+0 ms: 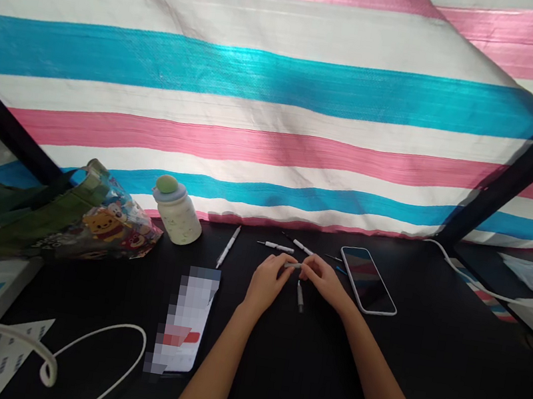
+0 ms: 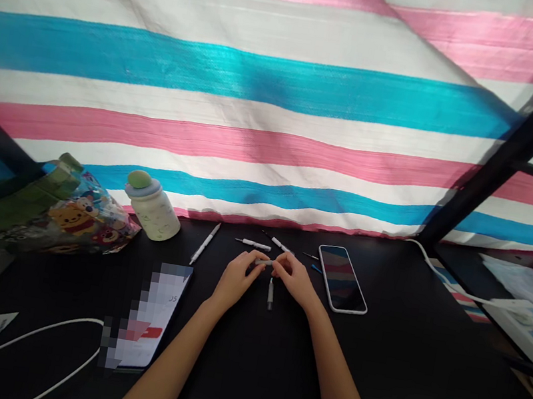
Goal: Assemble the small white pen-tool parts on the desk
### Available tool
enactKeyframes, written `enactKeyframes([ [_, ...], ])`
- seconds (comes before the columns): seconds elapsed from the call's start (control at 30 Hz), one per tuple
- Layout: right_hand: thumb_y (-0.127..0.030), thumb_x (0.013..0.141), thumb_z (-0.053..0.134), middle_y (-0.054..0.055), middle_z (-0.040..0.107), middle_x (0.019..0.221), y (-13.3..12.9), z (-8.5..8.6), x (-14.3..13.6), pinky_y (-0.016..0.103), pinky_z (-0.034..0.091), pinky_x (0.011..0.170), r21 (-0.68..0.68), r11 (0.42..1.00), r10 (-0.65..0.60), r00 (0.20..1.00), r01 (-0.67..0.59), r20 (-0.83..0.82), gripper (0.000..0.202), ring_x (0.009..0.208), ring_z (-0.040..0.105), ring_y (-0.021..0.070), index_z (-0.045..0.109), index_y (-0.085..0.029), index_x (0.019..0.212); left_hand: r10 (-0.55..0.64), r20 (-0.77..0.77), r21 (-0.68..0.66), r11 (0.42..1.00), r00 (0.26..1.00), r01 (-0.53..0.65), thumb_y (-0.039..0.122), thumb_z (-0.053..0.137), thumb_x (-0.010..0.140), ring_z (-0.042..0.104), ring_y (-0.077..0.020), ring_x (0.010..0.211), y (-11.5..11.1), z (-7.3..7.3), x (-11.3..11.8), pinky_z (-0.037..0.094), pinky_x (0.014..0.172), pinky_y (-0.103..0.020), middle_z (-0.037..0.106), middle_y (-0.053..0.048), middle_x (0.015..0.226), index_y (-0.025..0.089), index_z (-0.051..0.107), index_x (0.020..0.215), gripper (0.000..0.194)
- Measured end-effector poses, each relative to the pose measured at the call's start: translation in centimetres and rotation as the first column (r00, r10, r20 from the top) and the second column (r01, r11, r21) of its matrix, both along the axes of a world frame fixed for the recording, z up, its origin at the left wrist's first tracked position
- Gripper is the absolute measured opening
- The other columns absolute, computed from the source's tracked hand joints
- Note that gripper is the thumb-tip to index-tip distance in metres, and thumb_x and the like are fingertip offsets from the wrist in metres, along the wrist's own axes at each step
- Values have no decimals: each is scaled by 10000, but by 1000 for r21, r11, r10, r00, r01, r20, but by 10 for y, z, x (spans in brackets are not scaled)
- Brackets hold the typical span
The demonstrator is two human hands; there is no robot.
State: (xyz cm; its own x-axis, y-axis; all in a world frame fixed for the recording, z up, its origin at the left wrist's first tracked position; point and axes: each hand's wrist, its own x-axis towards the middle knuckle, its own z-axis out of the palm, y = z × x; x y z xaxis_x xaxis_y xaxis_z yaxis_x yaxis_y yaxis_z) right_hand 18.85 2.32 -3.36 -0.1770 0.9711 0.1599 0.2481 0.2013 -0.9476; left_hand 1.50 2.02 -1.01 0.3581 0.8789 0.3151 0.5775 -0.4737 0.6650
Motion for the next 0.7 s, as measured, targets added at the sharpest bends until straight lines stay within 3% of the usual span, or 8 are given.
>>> enactKeyframes([
  [0.3,-480,847,418,10,568,614,-1,3,0,273,427,636,55,998,-33,985,24,168,392,644,541,157,509,-186,604,-28,-37,4,1000,999,28,296,402,890,527,-151,809,-2,3,1,419,717,-245,602,-3,839,232,600,931,212],
  [0.7,-449,841,446,3,583,647,-3,2,-2,272,426,636,59,998,-48,985,39,167,315,643,555,152,499,-189,670,-33,-93,68,997,995,39,252,472,854,498,-180,911,1,0,-1,394,805,-291,605,-16,911,217,600,887,136],
])
